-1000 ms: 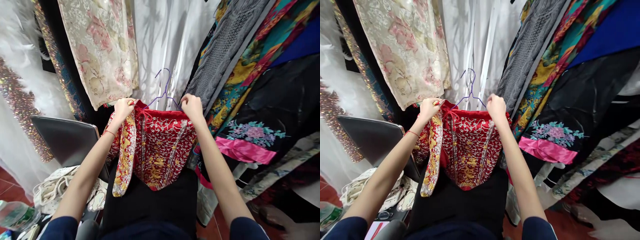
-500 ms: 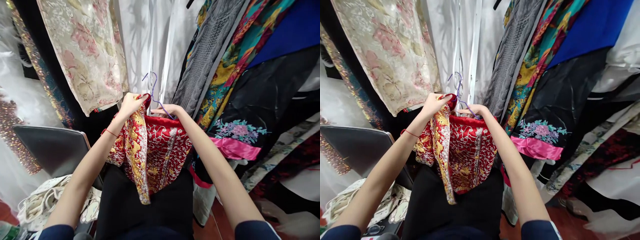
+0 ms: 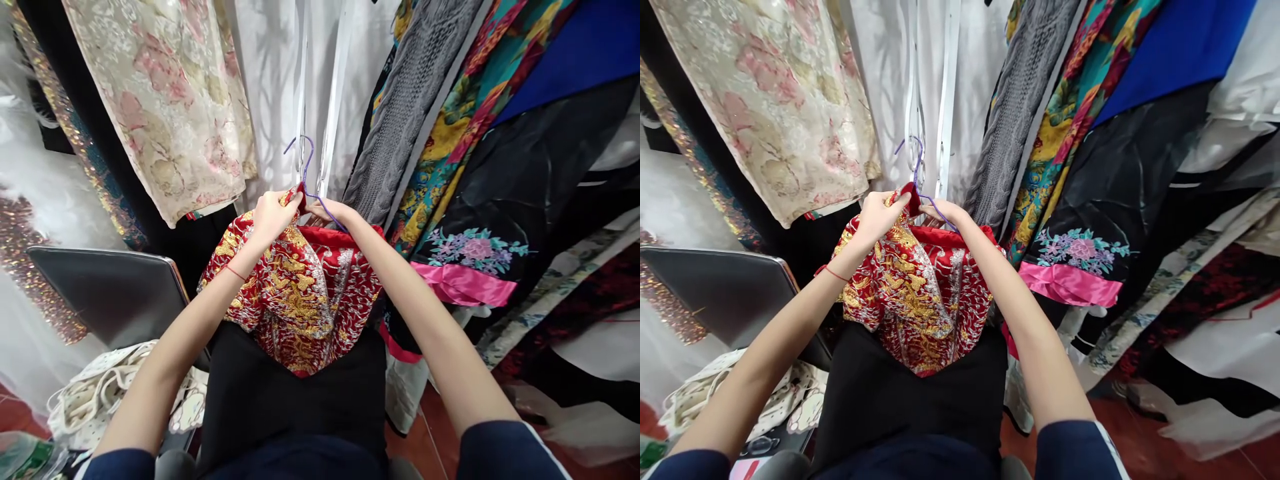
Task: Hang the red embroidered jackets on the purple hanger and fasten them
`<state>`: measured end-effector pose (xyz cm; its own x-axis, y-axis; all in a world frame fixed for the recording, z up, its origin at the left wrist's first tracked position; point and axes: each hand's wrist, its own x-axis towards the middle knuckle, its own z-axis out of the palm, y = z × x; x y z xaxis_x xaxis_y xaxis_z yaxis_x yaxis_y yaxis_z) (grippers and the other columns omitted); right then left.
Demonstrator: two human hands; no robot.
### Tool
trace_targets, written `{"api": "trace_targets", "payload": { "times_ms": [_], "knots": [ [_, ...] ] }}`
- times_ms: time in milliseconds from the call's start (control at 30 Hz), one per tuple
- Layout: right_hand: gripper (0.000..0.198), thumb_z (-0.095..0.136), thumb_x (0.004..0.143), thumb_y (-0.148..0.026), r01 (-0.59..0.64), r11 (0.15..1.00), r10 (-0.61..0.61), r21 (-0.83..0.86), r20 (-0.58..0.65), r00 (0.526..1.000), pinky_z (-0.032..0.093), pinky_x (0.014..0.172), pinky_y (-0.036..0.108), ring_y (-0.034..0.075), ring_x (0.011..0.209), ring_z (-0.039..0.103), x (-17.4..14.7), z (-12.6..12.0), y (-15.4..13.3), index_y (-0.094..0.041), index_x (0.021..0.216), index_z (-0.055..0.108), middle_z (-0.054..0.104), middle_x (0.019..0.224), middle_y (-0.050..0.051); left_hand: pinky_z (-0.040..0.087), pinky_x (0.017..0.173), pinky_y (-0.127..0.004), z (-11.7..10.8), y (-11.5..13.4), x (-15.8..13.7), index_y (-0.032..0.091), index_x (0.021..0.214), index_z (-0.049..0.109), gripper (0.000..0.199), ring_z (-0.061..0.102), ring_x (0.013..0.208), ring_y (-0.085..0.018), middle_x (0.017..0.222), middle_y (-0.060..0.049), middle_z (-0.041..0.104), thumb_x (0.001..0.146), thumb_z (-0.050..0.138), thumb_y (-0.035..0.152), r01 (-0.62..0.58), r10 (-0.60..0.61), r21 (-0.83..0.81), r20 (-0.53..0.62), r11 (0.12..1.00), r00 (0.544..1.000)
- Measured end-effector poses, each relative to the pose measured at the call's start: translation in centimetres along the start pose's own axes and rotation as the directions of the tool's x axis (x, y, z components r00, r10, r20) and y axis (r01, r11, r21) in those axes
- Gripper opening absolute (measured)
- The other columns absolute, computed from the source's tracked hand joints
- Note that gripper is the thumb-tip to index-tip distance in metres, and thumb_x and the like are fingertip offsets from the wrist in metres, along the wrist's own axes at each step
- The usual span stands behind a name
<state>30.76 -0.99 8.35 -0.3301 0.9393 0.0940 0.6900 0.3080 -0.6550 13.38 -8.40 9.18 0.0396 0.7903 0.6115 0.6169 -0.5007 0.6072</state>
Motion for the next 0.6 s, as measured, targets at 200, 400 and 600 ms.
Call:
{"api": "trace_targets", "payload": {
  "times_ms": [200, 400, 600],
  "knots": [
    [0.026, 0.07, 0.076, -0.017, -0.166, 0.984, 0.169, 0.063, -0.045, 0.985, 0.038, 0.045, 0.019, 0.007, 0.044, 0.046, -1.4, -0.2, -0.3, -0.018, 0.057, 0.052, 0.051, 0.049, -0.004, 0.041, 0.07, -0.032, -2.0, -1.5, -0.1, 0.019, 0.098, 0.071, 0.022, 0.06, 0.079, -0.02, 0.087, -0.007, 0.071, 0.081, 0.064, 0.031, -0.086, 0.067, 0.312, 0.069, 0.946, 0.995],
    [0.025, 0.069, 0.074, -0.016, -0.26, 0.958, 0.27, 0.124, -0.065, 0.961, 0.037, 0.045, 0.019, 0.008, 0.045, 0.046, -1.8, 0.3, -0.6, -0.019, 0.062, 0.048, 0.047, 0.048, -0.006, 0.039, 0.106, -0.051, -3.0, -6.1, 0.2, 0.006, 0.128, 0.051, 0.058, 0.053, 0.127, -0.04, 0.133, -0.025, 0.057, 0.076, 0.072, 0.021, 0.08, -0.088, 0.672, -0.022, 0.736, 0.996],
    [0.024, 0.075, 0.071, -0.022, -0.284, 0.949, 0.292, 0.135, -0.047, 0.955, 0.04, 0.047, 0.02, 0.009, 0.047, 0.045, -1.3, 0.4, -0.4, -0.019, 0.067, 0.052, 0.048, 0.05, -0.005, 0.05, 0.092, -0.045, -3.2, -11.6, 0.2, 0.015, 0.118, 0.061, 0.062, 0.064, 0.117, -0.039, 0.122, -0.02, 0.068, 0.075, 0.072, 0.059, 0.277, -0.37, 0.519, 0.083, 0.808, 0.925]
  ]
}}
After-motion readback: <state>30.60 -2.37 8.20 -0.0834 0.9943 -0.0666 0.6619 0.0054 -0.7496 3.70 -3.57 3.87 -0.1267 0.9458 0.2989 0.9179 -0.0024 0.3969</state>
